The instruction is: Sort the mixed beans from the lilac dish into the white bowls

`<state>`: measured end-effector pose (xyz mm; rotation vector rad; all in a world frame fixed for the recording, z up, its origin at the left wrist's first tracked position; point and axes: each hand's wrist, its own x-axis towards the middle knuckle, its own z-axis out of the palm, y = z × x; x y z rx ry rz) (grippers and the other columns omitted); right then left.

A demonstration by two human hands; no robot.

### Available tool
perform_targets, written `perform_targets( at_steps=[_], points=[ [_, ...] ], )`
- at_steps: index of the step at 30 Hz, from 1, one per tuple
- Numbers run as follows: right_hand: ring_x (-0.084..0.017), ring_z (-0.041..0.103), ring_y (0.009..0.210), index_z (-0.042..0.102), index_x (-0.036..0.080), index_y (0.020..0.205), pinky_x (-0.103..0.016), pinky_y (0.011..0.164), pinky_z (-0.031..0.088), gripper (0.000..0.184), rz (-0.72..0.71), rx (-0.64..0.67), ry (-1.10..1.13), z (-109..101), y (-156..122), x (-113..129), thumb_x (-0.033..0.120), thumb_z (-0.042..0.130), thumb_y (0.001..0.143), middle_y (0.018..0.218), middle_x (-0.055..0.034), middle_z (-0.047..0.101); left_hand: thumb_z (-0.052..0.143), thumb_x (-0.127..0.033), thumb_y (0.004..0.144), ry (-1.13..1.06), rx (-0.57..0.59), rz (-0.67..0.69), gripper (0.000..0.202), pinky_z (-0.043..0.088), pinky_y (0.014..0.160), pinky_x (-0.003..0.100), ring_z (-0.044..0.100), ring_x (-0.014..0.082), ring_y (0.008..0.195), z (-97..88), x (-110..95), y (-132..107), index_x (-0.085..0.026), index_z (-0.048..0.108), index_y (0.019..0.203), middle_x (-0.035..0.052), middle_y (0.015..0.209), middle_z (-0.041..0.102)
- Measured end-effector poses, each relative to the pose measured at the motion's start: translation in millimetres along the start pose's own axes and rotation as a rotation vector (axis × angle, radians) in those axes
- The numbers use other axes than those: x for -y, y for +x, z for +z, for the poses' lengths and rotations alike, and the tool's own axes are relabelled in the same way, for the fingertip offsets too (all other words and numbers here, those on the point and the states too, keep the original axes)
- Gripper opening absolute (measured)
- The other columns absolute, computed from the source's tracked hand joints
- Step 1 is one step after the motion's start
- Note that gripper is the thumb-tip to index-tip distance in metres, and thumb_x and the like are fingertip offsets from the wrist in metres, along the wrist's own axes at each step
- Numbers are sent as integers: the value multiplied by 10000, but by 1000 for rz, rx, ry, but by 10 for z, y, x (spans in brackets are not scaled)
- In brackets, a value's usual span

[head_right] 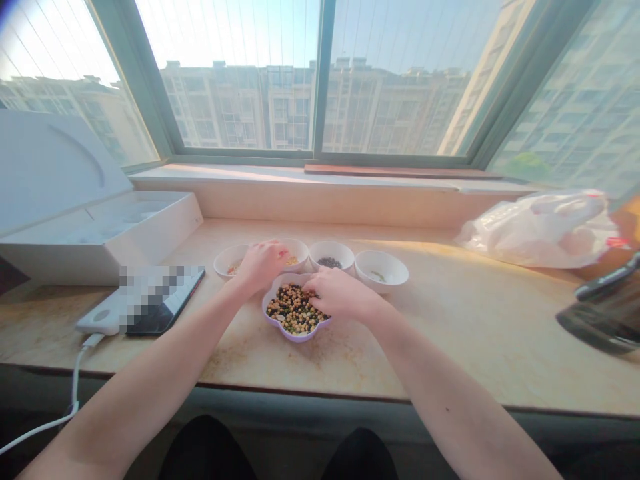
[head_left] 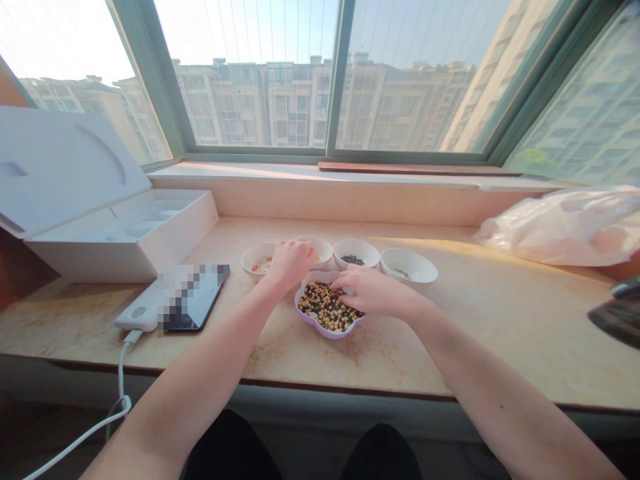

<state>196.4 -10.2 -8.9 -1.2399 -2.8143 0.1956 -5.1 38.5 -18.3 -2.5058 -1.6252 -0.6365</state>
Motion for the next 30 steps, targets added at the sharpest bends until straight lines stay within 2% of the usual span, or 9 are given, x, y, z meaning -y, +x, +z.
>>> perform_targets(
  at_steps=[3,6,13,19,25,28,30],
  points=[
    [-258,661,922,812,216,868,-351,808,457,271,-63,53,-39,11,37,-14,114,560,864,896,-72,784,424,-207,1010,45,37,-26,356,450,838,381,690,263,944,2,13,4,-146,752,886,127,1034,751],
    [-249,659,892,826,213,906,-350,780,453,307,-49,70,-22,13,49,-31,107,540,875,899,-69,785,416,-226,1015,37,38,-54,344,444,851,385,687,266,985,-1,18,-3,-157,747,949,121,1099,743],
    [-238,685,909,846,221,972,-340,806,476,336,10,40,42,44,40,-58,94,552,868,949,-63,802,431,-244,1017,0,36,-85,317,433,868,381,682,262,1005,-20,9,-18,-174,734,960,107,1123,733],
    [-218,719,937,836,226,904,-311,868,493,288,79,-18,114,43,39,-42,71,603,835,964,-40,811,442,-249,1019,-17,37,-80,311,435,860,368,678,253,990,-30,-2,-25,-178,737,950,97,1100,730],
    [-202,718,848,808,232,811,-308,782,482,148,139,-36,162,-8,28,12,158,684,845,889,-21,802,464,-242,1010,-40,20,-89,296,434,854,350,676,244,971,-42,4,-34,-175,742,935,95,1038,729],
    [-220,701,864,793,227,788,-322,766,471,66,156,-77,146,-24,31,15,241,751,836,879,-35,790,467,-242,1008,-48,8,-82,297,437,842,354,678,248,958,-51,7,-45,-174,743,924,99,1024,729],
    [-225,689,867,780,218,770,-329,759,459,73,170,-99,134,-31,30,5,269,787,822,872,-43,782,474,-244,1005,-59,-5,-79,295,444,846,358,677,249,950,-61,3,-51,-175,748,922,98,1017,729]
  ],
)
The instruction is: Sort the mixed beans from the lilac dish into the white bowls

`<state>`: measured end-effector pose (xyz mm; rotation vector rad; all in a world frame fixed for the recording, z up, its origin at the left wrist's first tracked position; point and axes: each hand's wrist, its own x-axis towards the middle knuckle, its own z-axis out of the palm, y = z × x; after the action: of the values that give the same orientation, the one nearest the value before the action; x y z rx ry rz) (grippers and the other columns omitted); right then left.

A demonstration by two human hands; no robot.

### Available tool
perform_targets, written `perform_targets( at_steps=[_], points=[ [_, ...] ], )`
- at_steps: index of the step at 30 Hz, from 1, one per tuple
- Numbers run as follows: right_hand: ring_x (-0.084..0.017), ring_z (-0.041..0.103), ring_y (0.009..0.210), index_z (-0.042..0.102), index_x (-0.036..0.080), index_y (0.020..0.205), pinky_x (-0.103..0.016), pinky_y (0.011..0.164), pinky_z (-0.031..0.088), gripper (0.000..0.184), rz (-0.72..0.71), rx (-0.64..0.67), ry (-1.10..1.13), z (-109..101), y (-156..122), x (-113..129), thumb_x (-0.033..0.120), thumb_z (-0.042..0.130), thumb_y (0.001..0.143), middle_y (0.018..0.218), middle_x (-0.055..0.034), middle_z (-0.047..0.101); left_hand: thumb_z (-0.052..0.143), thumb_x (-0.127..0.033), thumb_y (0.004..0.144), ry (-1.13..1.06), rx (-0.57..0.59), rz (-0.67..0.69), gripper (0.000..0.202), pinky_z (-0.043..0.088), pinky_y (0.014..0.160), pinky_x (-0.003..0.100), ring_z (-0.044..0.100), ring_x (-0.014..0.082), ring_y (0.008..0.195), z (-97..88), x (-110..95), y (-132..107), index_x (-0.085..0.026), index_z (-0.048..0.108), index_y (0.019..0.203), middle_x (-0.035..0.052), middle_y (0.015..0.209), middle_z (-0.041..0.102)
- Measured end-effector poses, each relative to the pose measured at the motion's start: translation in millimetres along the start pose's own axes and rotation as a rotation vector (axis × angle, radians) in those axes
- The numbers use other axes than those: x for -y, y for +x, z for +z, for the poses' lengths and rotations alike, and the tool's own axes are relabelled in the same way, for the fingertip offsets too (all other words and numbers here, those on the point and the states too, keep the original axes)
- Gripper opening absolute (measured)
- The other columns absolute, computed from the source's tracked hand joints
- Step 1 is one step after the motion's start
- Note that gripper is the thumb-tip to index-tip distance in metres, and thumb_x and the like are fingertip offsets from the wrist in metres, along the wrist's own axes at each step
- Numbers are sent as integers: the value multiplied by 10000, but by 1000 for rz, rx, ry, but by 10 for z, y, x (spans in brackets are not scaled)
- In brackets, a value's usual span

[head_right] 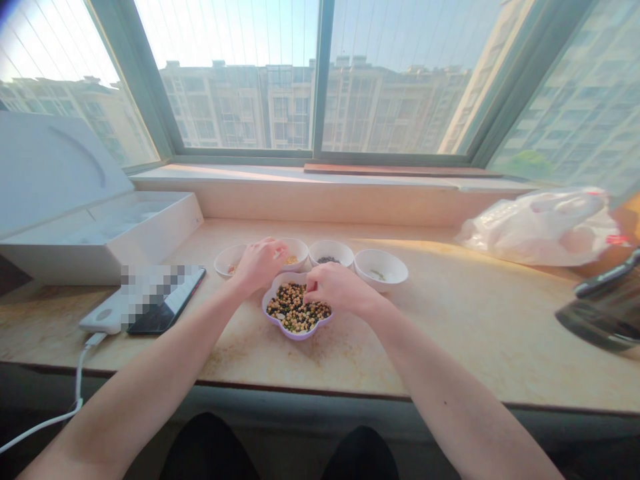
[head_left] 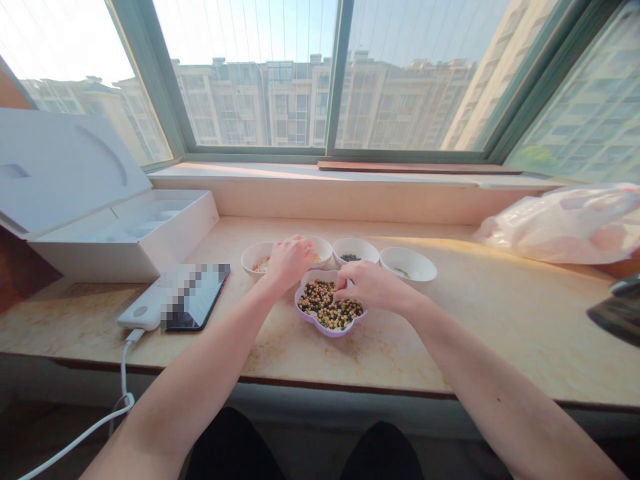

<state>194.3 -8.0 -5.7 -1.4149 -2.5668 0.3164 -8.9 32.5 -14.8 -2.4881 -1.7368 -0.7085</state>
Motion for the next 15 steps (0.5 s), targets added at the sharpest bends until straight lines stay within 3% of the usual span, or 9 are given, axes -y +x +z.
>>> perform_targets(
  at_steps=[7,10,15],
  points=[
    [-155,612,740,761,195,776,-287,704,400,76,-71,-165,122,-7,-9,-94,237,791,831,752,1,693,512,-231,970,-275,17,146,301,467,800,310,641,191,820,-21,-91,-39,-171,750,796,61,868,723],
    [-137,574,692,759,189,802,-278,683,393,70,-88,-277,195,1,-8,-108,239,770,850,744,9,668,531,-236,943,-556,126,180,283,472,755,277,624,163,772,-5,-143,-64,-164,757,788,31,780,710],
    [-155,567,691,744,196,787,-286,686,411,169,-37,-442,234,4,-7,-79,333,732,886,743,-4,657,596,-235,877,-992,321,122,212,500,728,237,656,147,824,41,-186,-82,-146,774,950,41,903,745]
  ],
)
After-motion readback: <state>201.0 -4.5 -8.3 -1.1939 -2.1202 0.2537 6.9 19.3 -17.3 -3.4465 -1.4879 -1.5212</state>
